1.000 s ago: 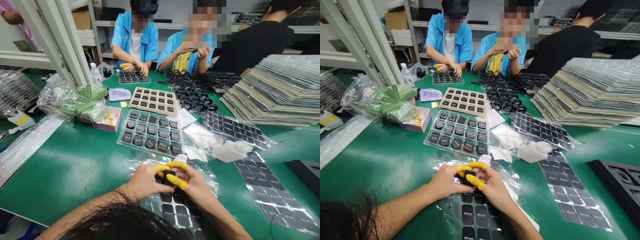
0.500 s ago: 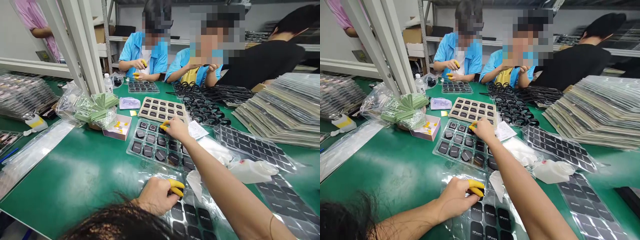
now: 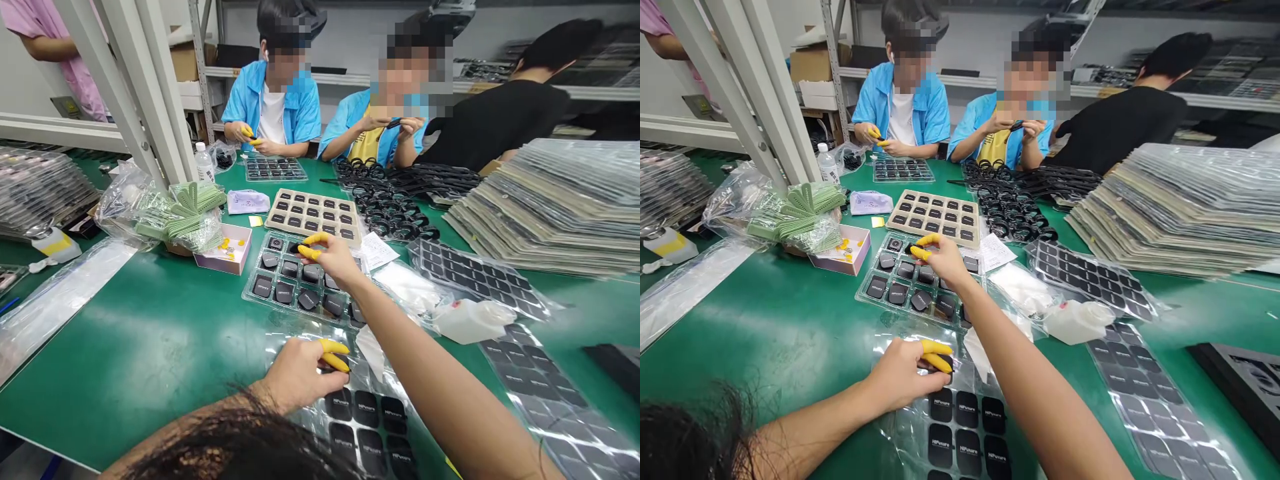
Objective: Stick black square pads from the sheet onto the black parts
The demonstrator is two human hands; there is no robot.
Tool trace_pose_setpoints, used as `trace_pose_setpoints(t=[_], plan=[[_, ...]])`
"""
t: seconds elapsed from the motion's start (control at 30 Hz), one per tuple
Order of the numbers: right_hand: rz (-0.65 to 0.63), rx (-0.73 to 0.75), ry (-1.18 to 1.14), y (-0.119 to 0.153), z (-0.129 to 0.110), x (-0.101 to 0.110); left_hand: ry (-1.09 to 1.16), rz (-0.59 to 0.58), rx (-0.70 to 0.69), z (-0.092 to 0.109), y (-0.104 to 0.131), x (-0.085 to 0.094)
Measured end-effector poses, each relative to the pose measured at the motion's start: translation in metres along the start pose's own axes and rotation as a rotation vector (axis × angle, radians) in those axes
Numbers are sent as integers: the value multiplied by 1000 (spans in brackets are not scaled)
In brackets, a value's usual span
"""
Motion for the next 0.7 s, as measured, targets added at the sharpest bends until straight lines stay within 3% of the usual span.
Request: trace_pose_setpoints(t=[0.1, 0.17, 0.23, 0.3, 0.37, 0.53, 0.7], plan=[[90, -41, -327, 81, 7, 26, 19, 13, 41, 2, 1, 4], [169, -143, -402, 141, 23, 37, 36, 24, 57, 4, 2, 6], [170, -257, -415, 191, 40, 36, 56, 36, 64, 6, 4, 7], [101, -280, -397, 219, 49, 27, 59, 49, 66, 8, 6, 7], [61, -252, -376, 228, 50, 19, 45, 72, 69, 10, 8, 8], [26, -246, -348, 219, 48, 13, -23, 126, 69, 12, 10, 12], [103, -38, -98, 218, 35, 20, -49, 115, 18, 18, 12, 11]])
Point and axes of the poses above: each hand's wrist, its own y-axis away from the middle knuckle, its own x-axis out of the back of the hand, z = x × y, the point moved 5 cm from there along -y, towards the middle knuckle, and after that the axes turned 2 degrees about x, right-handed, at the moved point
